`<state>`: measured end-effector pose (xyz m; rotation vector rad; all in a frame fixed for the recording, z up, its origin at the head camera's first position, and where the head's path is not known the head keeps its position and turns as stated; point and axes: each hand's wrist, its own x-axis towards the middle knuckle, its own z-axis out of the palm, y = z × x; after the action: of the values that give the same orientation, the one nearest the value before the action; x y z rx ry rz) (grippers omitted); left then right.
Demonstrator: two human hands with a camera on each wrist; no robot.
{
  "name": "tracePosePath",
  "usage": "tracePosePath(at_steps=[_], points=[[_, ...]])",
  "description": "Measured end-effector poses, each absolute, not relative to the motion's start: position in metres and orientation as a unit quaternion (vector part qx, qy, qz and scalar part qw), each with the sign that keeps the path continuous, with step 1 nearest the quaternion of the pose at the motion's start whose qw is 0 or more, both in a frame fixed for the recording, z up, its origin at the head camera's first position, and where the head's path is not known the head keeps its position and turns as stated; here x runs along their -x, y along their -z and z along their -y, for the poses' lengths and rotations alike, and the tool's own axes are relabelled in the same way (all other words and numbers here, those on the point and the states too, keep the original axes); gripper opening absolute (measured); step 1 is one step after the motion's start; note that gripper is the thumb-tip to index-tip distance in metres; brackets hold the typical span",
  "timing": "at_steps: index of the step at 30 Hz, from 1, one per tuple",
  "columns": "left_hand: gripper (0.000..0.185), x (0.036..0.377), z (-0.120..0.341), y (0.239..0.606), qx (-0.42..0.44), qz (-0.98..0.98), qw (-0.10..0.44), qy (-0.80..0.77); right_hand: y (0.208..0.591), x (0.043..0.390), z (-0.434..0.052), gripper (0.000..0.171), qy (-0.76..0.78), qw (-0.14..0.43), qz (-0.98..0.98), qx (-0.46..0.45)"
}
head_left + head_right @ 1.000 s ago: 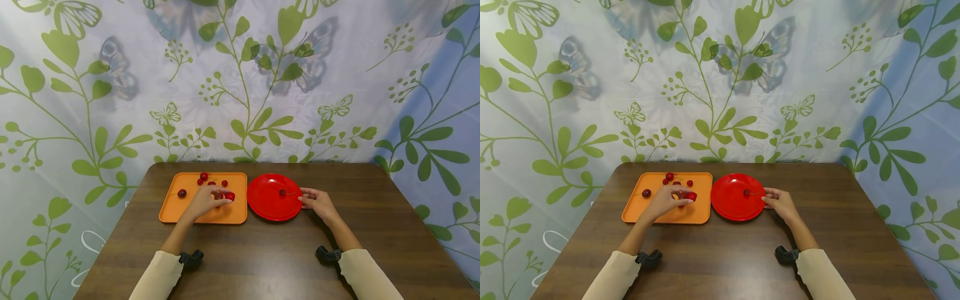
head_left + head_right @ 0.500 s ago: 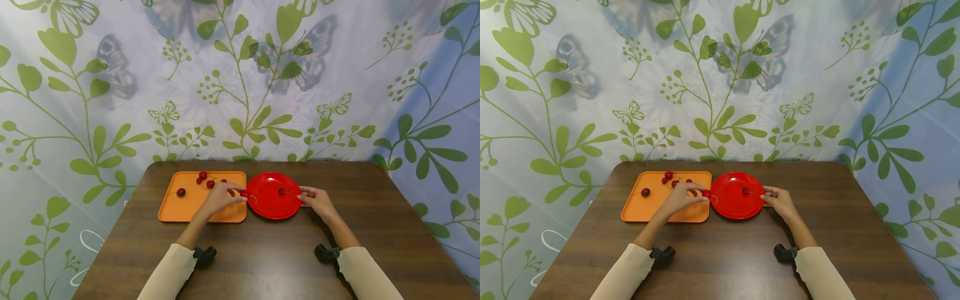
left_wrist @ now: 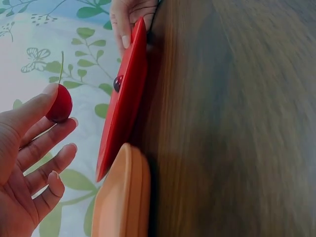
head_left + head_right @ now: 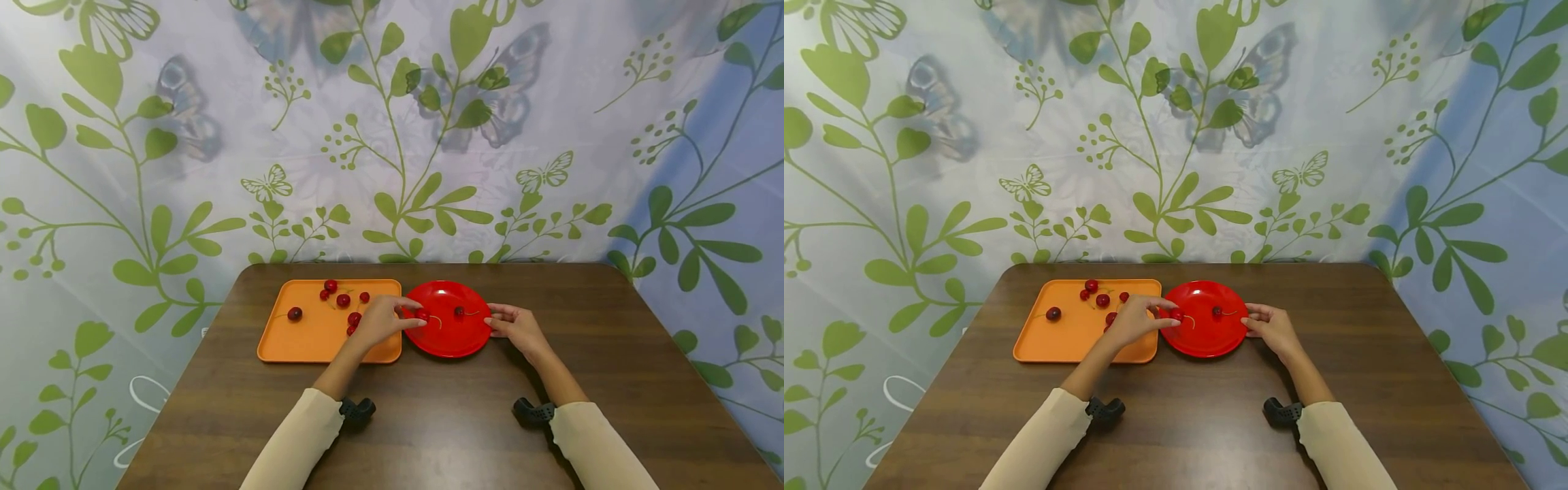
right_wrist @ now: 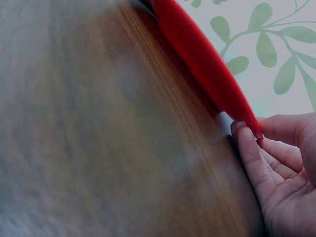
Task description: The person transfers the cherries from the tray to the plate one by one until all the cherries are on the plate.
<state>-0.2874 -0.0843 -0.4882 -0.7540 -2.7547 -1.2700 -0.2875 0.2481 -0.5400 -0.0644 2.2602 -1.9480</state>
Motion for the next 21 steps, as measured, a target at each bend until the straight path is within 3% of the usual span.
tracePosePath(at_steps=[21], points=[[0.031,0.305,0.04,0.513,0.229,0.878,0.002,0.42,0.534,0.286,-0.245,0.048,0.653,0.08,-0.753,0.014]])
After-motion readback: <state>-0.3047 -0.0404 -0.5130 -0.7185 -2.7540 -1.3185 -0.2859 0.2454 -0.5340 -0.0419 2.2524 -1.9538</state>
